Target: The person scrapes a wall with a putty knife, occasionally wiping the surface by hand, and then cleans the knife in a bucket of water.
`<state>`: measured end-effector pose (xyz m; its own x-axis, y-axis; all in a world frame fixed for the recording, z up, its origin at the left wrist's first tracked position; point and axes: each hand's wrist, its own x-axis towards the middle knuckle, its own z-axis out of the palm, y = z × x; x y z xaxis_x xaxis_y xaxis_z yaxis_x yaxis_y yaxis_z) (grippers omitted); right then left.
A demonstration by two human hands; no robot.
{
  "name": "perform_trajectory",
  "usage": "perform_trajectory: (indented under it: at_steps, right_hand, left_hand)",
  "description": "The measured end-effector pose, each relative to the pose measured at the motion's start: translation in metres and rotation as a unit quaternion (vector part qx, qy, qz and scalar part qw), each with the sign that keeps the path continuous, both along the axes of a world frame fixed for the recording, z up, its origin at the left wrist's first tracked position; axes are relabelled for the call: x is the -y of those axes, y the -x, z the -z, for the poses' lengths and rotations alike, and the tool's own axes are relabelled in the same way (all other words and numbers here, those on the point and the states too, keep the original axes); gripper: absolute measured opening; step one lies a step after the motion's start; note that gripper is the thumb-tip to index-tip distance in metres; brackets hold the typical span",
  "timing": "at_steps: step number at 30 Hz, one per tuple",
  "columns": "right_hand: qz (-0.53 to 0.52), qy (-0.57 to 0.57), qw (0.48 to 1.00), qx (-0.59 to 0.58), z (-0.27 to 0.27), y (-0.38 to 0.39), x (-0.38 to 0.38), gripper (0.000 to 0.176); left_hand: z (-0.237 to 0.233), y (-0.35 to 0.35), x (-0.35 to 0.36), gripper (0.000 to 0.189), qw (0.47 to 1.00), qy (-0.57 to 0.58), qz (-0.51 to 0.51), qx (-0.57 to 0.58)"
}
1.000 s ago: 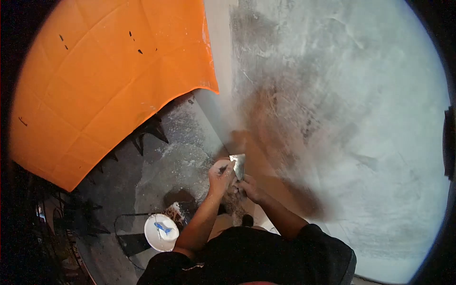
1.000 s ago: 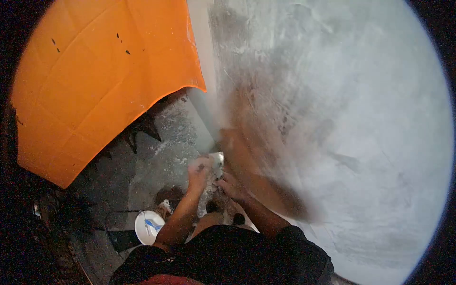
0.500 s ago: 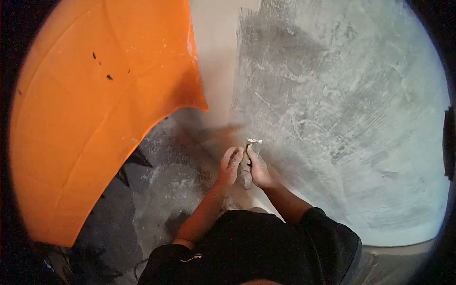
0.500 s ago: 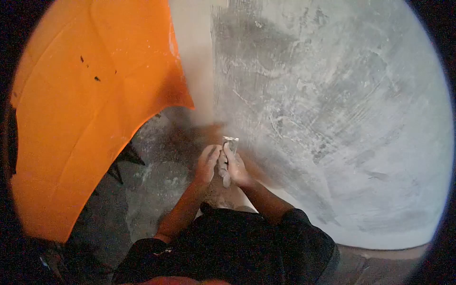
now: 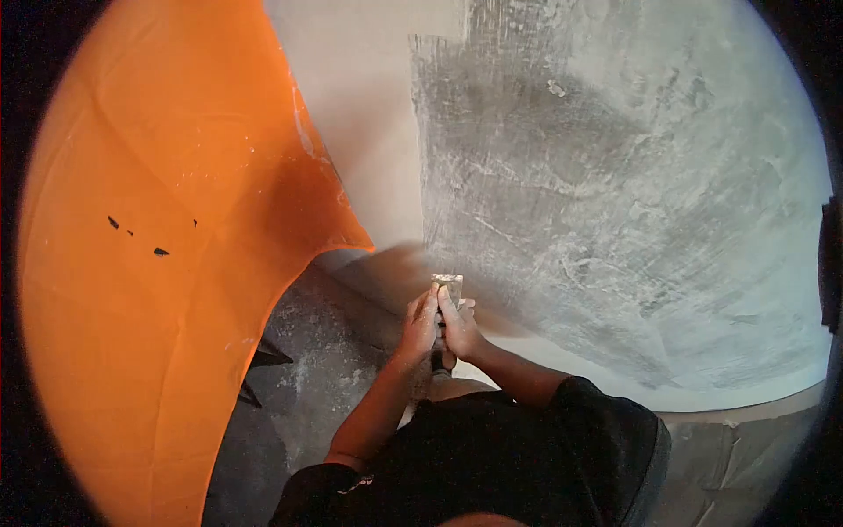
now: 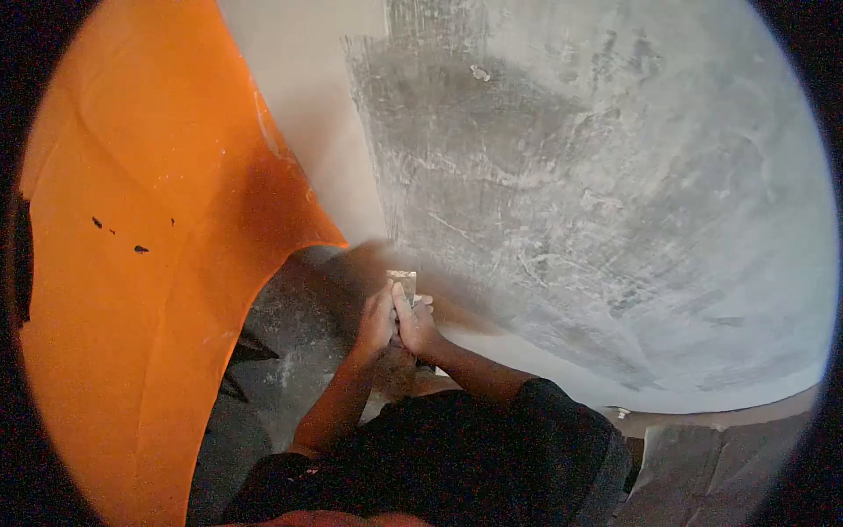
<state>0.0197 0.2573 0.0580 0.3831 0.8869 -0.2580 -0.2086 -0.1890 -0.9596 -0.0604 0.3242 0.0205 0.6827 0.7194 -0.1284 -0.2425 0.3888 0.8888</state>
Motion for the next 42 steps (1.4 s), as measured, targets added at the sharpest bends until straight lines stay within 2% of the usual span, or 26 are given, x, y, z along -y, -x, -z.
perform_trajectory:
  at_steps: [2,4,6,8,10,11,15,17,18,20,22,24,26,27,30,34,35,36,38,39,40,42]
  right_hand:
    - [0.021,-0.061,0.998,0.016,-0.012,-0.005,-0.008,0.045]
    - [0.026,-0.068,0.997,0.019,-0.023,-0.017,-0.018,0.042]
    - [0.064,-0.129,0.986,0.085,-0.020,-0.028,-0.028,0.037]
    - [0.096,-0.151,0.983,0.034,-0.025,-0.034,-0.035,0.033]
    - [0.042,-0.175,0.983,0.032,-0.031,-0.041,-0.038,0.032]
    - [0.080,-0.190,0.978,0.025,-0.039,-0.037,-0.043,0.033]
    - [0.108,-0.199,0.974,0.002,-0.038,-0.036,-0.059,0.037]
    - [0.077,-0.203,0.976,-0.018,-0.050,-0.039,-0.061,0.040]
    - [0.081,-0.199,0.977,-0.013,-0.053,-0.040,-0.061,0.040]
    - [0.063,-0.173,0.983,-0.012,-0.057,-0.040,-0.062,0.033]
    - [0.057,-0.156,0.985,-0.047,-0.053,-0.041,-0.064,0.035]
    - [0.057,-0.136,0.985,-0.089,-0.056,-0.033,-0.066,0.037]
    - [0.104,-0.169,0.975,-0.095,-0.075,-0.027,-0.072,0.042]
    - [0.087,-0.182,0.976,-0.080,-0.076,-0.028,-0.074,0.042]
    - [0.070,-0.213,0.974,-0.025,-0.078,-0.019,-0.081,0.043]
    - [0.120,-0.171,0.978,-0.007,-0.085,-0.004,-0.090,0.046]
    - [0.122,-0.145,0.982,-0.009,-0.083,0.000,-0.089,0.048]
    - [0.130,-0.147,0.980,-0.007,-0.085,0.003,-0.087,0.048]
    - [0.091,-0.179,0.980,-0.008,-0.090,0.010,-0.083,0.051]
    - [0.060,-0.196,0.979,0.002,-0.087,0.009,-0.082,0.048]
    - [0.067,-0.197,0.978,0.004,-0.086,0.014,-0.085,0.048]
    - [0.157,-0.199,0.967,0.021,-0.090,0.026,-0.092,0.039]
  left_hand:
    - [-0.008,-0.007,-0.012,0.044,0.999,-0.031,-0.004,-0.023]
    - [-0.024,-0.020,-0.026,0.042,0.997,-0.067,-0.001,-0.045]
    - [-0.045,-0.036,-0.034,0.040,0.984,-0.165,-0.037,-0.053]
    - [-0.071,-0.040,-0.044,0.038,0.982,-0.159,0.010,-0.100]
    - [-0.079,-0.048,-0.052,0.049,0.994,-0.082,0.077,0.011]
    - [-0.084,-0.051,-0.055,0.042,0.993,-0.039,0.099,0.045]
    - [-0.036,-0.055,-0.084,0.045,0.994,-0.048,0.098,0.014]
    - [-0.010,-0.054,-0.094,0.048,0.993,-0.031,0.114,-0.011]
    - [-0.009,-0.054,-0.098,0.048,0.993,-0.027,0.118,-0.007]
    - [-0.008,-0.052,-0.106,0.048,0.981,-0.020,0.193,0.027]
    - [-0.011,-0.061,-0.102,0.049,0.983,-0.014,0.184,0.023]
    - [-0.022,-0.055,-0.102,0.050,0.984,-0.005,0.180,0.013]
    - [-0.040,-0.042,-0.113,0.049,0.971,-0.081,0.222,-0.031]
    - [-0.025,-0.040,-0.118,0.047,0.973,-0.092,0.211,-0.004]
    - [-0.098,-0.021,-0.130,0.041,0.948,-0.152,0.279,0.019]
    - [-0.098,-0.016,-0.152,0.030,0.946,-0.122,0.302,0.010]
    - [-0.099,-0.016,-0.154,0.027,0.939,-0.251,0.232,0.049]
    - [-0.101,-0.016,-0.156,0.025,0.911,-0.373,0.155,0.089]
    - [-0.104,-0.012,-0.164,0.020,0.911,-0.362,0.157,0.119]
    - [-0.104,-0.013,-0.171,0.019,0.881,-0.432,0.117,0.151]
    - [-0.108,-0.014,-0.175,0.017,0.845,-0.497,0.075,0.184]
    - [-0.122,-0.011,-0.178,0.014,0.834,-0.512,0.069,0.193]
